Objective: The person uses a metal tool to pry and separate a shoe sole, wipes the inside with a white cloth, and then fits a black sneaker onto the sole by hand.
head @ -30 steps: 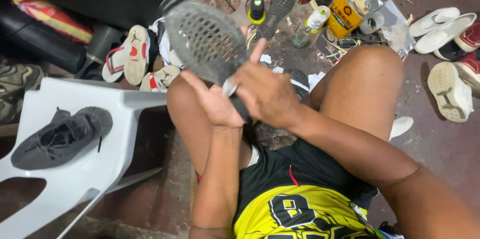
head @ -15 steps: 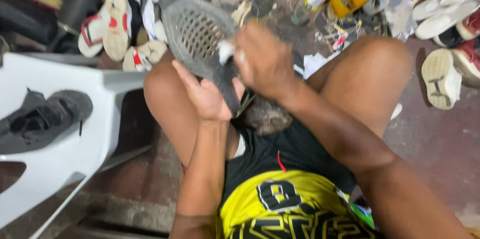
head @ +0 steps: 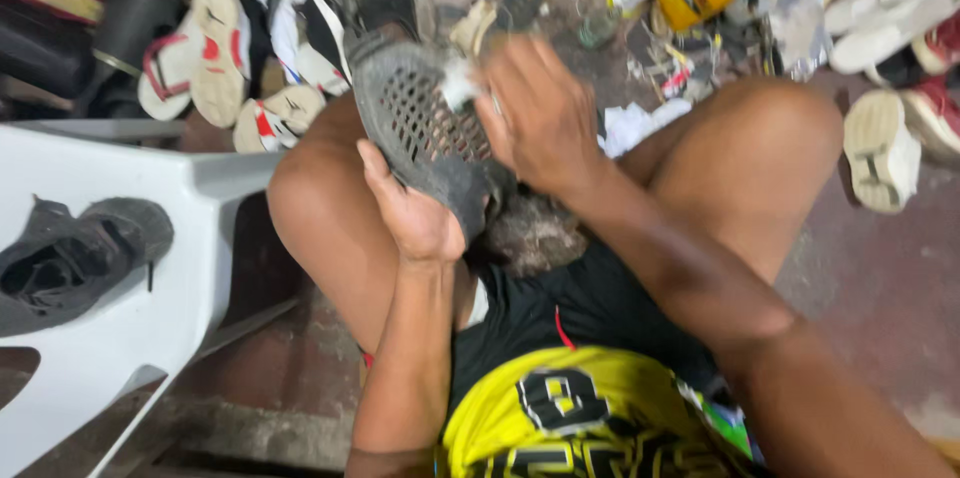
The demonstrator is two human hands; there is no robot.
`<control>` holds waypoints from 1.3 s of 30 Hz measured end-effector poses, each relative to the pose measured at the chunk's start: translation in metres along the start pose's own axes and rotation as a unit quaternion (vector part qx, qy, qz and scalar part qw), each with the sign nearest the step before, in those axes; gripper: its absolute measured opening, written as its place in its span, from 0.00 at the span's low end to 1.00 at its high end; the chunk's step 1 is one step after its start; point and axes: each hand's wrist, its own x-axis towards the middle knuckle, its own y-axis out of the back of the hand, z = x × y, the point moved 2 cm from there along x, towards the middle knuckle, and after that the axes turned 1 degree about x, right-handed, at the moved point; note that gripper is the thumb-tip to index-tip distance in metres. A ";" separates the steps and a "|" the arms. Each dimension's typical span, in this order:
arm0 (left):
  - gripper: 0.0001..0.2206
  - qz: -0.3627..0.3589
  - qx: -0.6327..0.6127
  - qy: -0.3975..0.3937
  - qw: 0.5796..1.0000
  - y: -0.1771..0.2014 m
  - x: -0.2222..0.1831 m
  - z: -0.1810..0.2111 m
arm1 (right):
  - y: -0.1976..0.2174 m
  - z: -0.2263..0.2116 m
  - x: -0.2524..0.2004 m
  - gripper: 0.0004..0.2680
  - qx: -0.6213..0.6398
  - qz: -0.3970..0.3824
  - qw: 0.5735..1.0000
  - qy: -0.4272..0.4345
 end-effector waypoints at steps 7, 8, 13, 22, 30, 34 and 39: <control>0.35 -0.017 -0.007 0.008 1.000 -0.005 0.008 0.006 | 0.008 -0.011 -0.015 0.08 0.022 -0.060 0.998 0.004; 0.35 -0.040 0.003 0.025 0.999 -0.002 0.006 0.006 | 0.007 -0.010 -0.018 0.07 0.021 -0.068 0.997 -0.008; 0.36 -0.024 -0.068 0.030 0.997 0.001 0.003 0.005 | -0.002 -0.003 -0.012 0.07 0.003 -0.032 0.998 -0.047; 0.40 -0.115 -0.243 0.080 0.960 -0.018 0.011 0.010 | -0.008 -0.023 -0.031 0.06 0.098 -0.112 0.989 -0.011; 0.39 -0.130 -0.094 0.089 0.983 -0.025 0.012 0.012 | -0.004 -0.045 -0.044 0.05 0.219 -0.174 0.959 0.032; 0.41 -0.059 -0.104 0.076 0.990 -0.014 0.010 0.011 | 0.001 -0.030 -0.040 0.06 0.210 -0.131 0.969 -0.022; 0.39 -0.152 -0.180 0.062 0.970 0.014 0.014 -0.010 | -0.020 -0.034 -0.027 0.06 0.182 -0.090 0.979 0.002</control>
